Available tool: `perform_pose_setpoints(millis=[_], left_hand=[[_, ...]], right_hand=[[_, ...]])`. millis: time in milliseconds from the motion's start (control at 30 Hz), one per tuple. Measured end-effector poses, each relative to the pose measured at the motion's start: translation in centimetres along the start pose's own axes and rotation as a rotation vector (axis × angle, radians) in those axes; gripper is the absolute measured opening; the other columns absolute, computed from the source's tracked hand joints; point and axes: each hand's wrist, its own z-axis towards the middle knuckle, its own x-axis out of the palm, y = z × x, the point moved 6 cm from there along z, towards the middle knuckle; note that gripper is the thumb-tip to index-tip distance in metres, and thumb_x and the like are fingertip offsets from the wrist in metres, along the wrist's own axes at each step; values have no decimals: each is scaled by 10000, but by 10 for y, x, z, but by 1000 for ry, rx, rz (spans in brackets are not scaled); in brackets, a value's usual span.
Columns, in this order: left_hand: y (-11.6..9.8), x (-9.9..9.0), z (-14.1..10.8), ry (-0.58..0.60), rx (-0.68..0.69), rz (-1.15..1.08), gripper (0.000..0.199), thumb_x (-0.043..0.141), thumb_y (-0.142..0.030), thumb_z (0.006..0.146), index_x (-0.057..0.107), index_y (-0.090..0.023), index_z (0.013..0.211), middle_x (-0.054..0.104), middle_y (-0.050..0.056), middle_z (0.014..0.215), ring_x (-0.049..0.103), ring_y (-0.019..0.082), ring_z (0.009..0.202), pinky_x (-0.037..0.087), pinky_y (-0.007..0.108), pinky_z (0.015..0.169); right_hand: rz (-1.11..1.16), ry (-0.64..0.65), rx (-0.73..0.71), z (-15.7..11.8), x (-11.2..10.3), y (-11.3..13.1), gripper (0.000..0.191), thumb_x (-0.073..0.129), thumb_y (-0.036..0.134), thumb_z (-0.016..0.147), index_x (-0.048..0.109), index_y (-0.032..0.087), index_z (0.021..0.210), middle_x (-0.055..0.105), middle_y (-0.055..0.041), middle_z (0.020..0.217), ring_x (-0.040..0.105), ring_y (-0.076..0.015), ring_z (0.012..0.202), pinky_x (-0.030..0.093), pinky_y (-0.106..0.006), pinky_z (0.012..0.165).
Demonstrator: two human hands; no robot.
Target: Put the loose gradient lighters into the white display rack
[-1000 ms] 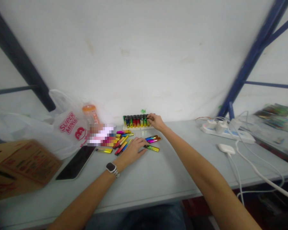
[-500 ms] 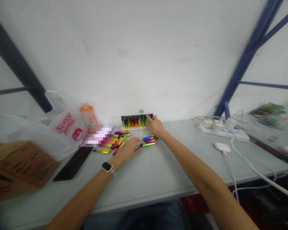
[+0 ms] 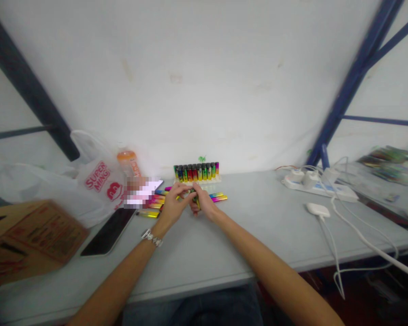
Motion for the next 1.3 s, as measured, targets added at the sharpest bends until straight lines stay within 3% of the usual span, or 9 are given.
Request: perform_pose_setpoints(millis=[100, 300, 433, 667, 867, 967, 1067, 1167, 1300], left_hand=[[-5, -3, 0, -12, -29, 3, 320, 714, -364, 811, 677, -207, 1087, 613, 44, 941, 561, 158, 826, 456, 258, 675], [-7, -1, -2, 75, 4, 39, 195, 586, -366, 910, 663, -189, 886, 638, 48, 914, 572, 154, 806, 457, 259, 665], [0, 4, -3, 109, 0, 63, 218, 564, -378, 928, 655, -187, 873, 618, 41, 887, 570, 151, 790, 452, 259, 657], [3, 10, -5, 153, -20, 73, 235, 561, -384, 926, 654, -179, 860, 617, 38, 870, 553, 138, 728, 436, 257, 622], [0, 13, -6, 190, -10, 101, 223, 558, -349, 926, 650, -174, 825, 586, 31, 823, 538, 137, 713, 421, 255, 610], [-1, 13, -6, 210, -16, 115, 224, 552, -340, 928, 648, -174, 813, 580, 30, 815, 533, 140, 713, 419, 256, 615], [-1, 14, -7, 225, -21, 118, 226, 547, -335, 931, 648, -173, 809, 588, 30, 823, 526, 137, 701, 420, 257, 616], [-2, 14, -8, 238, -15, 116, 227, 544, -330, 933, 643, -174, 800, 592, 29, 832, 523, 132, 693, 425, 255, 620], [-4, 14, -8, 244, 0, 133, 220, 549, -320, 931, 645, -181, 790, 582, 20, 819, 528, 128, 689, 431, 253, 624]], right_hand=[[60, -57, 76, -8, 0, -5, 603, 294, 719, 878, 353, 230, 530, 216, 95, 409, 126, -71, 368, 116, -213, 387], [15, -358, -83, -20, -24, 3, 447, 315, 499, 867, 364, 225, 517, 268, 68, 396, 185, -73, 336, 100, -208, 371], [79, -344, -108, -20, -28, 6, 386, 324, 462, 842, 364, 229, 538, 275, 71, 397, 170, -76, 340, 98, -206, 368], [165, -265, -33, -18, -29, 4, 498, 345, 631, 843, 342, 231, 548, 208, 92, 387, 120, -68, 352, 61, -206, 380], [91, -359, -114, -17, -36, 7, 458, 336, 550, 877, 377, 222, 559, 259, 76, 408, 168, -70, 351, 89, -206, 377], [142, -272, -86, -14, -35, 6, 536, 358, 670, 861, 462, 209, 608, 247, 91, 429, 172, -68, 367, 130, -205, 376], [157, -210, -149, -12, -38, 12, 598, 468, 769, 789, 613, 189, 797, 353, 83, 502, 307, -79, 421, 281, -211, 412], [40, -252, -269, -12, -47, 21, 579, 618, 731, 737, 656, 188, 932, 486, 55, 592, 450, -97, 521, 388, -230, 513], [-238, -340, -446, -12, -63, 33, 440, 699, 600, 751, 677, 170, 842, 638, -6, 681, 558, -129, 621, 423, -251, 607]])
